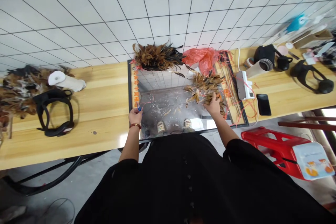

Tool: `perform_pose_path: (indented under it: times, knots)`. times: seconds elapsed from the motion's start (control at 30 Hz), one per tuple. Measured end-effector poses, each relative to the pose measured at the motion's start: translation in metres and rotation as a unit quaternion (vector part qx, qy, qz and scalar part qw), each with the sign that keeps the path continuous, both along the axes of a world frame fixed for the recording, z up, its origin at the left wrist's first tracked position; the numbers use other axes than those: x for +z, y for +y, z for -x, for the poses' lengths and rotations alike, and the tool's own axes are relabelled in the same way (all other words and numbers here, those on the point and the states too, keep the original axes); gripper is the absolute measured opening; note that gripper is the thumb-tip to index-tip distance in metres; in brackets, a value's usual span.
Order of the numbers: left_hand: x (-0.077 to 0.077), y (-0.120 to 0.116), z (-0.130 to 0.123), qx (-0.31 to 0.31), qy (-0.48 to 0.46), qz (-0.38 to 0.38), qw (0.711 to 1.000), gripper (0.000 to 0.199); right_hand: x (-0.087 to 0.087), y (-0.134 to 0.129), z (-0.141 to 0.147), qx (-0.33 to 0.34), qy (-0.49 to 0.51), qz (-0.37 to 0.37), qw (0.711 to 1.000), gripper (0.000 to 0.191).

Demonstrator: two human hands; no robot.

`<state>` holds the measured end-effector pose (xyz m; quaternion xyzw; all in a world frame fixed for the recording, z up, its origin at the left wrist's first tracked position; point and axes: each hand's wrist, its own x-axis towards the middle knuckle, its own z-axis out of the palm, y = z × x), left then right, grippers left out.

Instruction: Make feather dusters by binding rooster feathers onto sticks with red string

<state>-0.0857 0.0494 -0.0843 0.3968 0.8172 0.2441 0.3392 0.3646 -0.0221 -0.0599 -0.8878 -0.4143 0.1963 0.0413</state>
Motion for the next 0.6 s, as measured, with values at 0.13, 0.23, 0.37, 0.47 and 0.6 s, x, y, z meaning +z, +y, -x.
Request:
perform_pose_path:
  times: [0.13, 0.23, 0.37, 0.47, 0.6]
  knots:
    - [0.004, -0.036, -0.007, 0.081, -0.1, -0.018, 0.992, 0.021, -0.002, 0.054, -0.002, 0.112, -0.029, 0.012, 0.993, 0.08]
    - [0.008, -0.059, -0.011, 0.115, -0.15, -0.021, 0.982, 0.026, -0.004, 0.092, -0.008, 0.189, -0.033, 0.041, 0.981, 0.06]
    - [0.007, -0.081, -0.013, 0.111, -0.176, -0.015, 0.978, 0.03, 0.007, 0.139, -0.019, 0.187, -0.06, 0.027, 0.98, 0.042]
    - [0.003, -0.086, -0.008, 0.086, -0.158, -0.013, 0.984, 0.026, 0.033, 0.168, -0.016, 0.17, -0.093, -0.014, 0.981, 0.045]
    - [-0.001, -0.081, 0.001, 0.066, -0.111, -0.013, 0.992, 0.019, 0.073, 0.203, 0.033, 0.265, -0.104, -0.121, 0.951, 0.041]
